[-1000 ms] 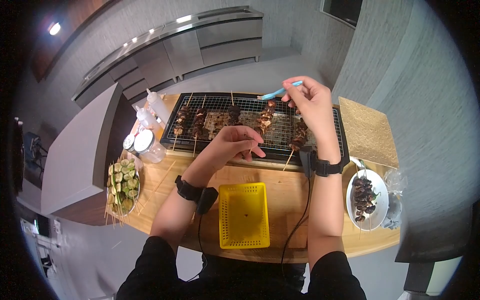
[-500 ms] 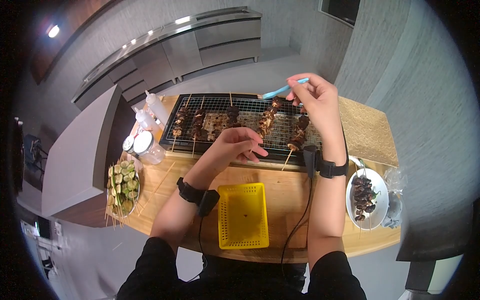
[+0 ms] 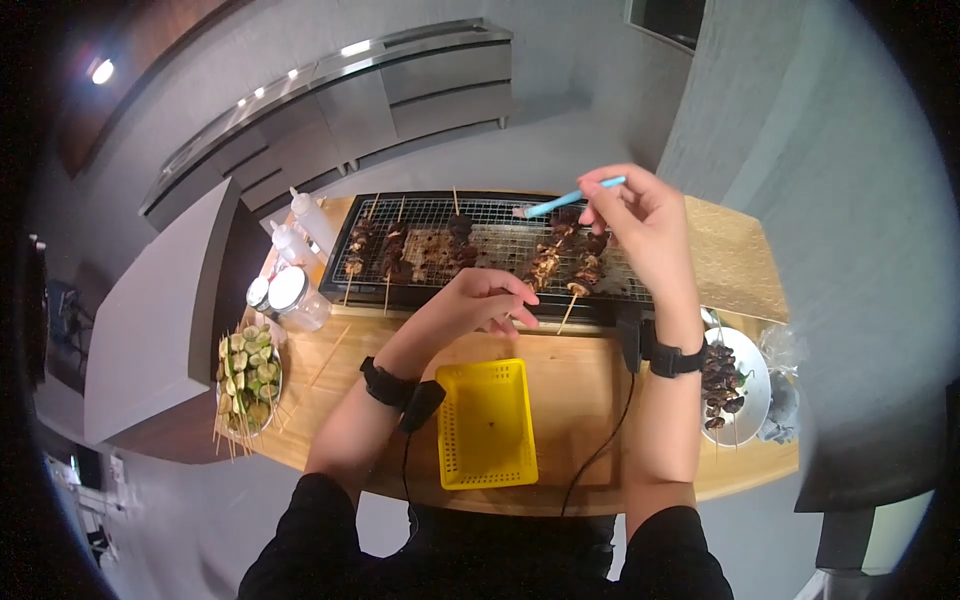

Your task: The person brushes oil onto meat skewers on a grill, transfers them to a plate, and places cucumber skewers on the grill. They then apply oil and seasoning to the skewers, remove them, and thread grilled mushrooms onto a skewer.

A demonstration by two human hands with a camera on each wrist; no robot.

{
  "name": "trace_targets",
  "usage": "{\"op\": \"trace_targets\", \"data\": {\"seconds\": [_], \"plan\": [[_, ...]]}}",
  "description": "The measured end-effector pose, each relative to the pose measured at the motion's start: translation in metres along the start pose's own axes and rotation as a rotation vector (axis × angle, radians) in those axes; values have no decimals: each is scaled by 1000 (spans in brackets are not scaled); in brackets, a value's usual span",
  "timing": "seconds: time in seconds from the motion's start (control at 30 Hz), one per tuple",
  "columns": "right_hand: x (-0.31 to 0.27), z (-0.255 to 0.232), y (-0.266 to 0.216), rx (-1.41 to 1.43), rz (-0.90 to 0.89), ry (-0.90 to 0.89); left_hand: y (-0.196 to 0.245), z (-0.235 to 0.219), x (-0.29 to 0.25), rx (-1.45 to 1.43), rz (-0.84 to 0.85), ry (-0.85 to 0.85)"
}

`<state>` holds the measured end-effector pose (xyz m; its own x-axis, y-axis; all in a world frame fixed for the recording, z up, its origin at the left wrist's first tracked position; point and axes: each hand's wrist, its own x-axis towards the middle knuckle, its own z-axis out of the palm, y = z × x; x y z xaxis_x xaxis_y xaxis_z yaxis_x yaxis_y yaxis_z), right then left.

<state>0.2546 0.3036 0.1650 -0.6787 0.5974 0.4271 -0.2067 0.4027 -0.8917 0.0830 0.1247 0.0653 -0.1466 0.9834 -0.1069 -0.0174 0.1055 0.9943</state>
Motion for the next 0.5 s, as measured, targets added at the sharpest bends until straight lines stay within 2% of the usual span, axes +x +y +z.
{"op": "trace_targets", "data": {"seconds": [0.13,0.23,0.33,0.5], "plan": [[-16,-23,8,0,-11,15,-3,4,1,-31,-54,-53],[-21,-36,11,-23,36,35,-2,9,2,-65,21,-104],[-20,-40,8,2,27,51,16,18,-4,-93,-31,-54],[-16,-46,4,16,6,1,6,27,-7,-259,4,60]]}}
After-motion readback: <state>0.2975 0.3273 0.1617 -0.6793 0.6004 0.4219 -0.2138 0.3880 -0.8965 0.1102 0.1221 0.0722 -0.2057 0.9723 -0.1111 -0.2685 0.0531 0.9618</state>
